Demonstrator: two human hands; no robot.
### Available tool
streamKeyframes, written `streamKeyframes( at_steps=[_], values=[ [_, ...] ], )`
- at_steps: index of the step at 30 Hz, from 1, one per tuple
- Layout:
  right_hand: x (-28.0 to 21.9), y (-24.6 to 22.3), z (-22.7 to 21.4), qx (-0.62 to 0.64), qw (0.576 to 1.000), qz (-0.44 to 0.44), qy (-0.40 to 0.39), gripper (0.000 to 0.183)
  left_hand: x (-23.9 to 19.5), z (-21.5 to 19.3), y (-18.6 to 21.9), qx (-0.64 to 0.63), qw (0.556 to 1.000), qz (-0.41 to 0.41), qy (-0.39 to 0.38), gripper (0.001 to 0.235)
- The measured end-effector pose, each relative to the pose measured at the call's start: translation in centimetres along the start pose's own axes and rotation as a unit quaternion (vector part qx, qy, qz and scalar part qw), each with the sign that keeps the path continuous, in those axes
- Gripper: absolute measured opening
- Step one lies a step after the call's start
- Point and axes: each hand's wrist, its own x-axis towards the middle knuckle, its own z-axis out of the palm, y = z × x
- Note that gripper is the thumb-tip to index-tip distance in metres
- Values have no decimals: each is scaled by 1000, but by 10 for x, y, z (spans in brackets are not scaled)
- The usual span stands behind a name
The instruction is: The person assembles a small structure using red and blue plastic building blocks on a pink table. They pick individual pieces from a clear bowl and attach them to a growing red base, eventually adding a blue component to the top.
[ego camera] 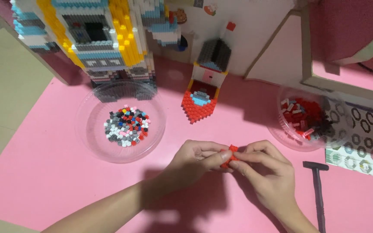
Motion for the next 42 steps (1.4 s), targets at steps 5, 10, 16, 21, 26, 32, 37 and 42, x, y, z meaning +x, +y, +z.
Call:
streamKeyframes(
  at_steps=[5,10,16,21,26,32,37,42],
  values=[
    [-2,4,3,52,999,3,8,19,5,1,-6,-30,1000,-5,-3,35],
    [-2,10,0,41,999,-19,-18,26,5,-3,-14,-60,997,36,-41,34],
    [-4,17,-1,164,985,46,-7,31,-2,2,-2,-36,995,79,-54,34],
    [-5,21,-5,175,983,44,-24,26,0,4,-17,-63,989,102,-81,29],
    [-6,20,-8,131,990,32,-33,26,-6,-4,-13,217,938,264,-54,12],
    [-4,23,-11,95,994,-5,-49,24,-9,-5,-9,238,927,283,-58,24],
    [-6,22,-8,117,992,-11,-42,23,-4,-8,-23,223,929,293,-35,25],
    [-8,22,-8,89,994,-37,-41,22,-3,-11,-25,335,866,371,-21,27]
  ],
)
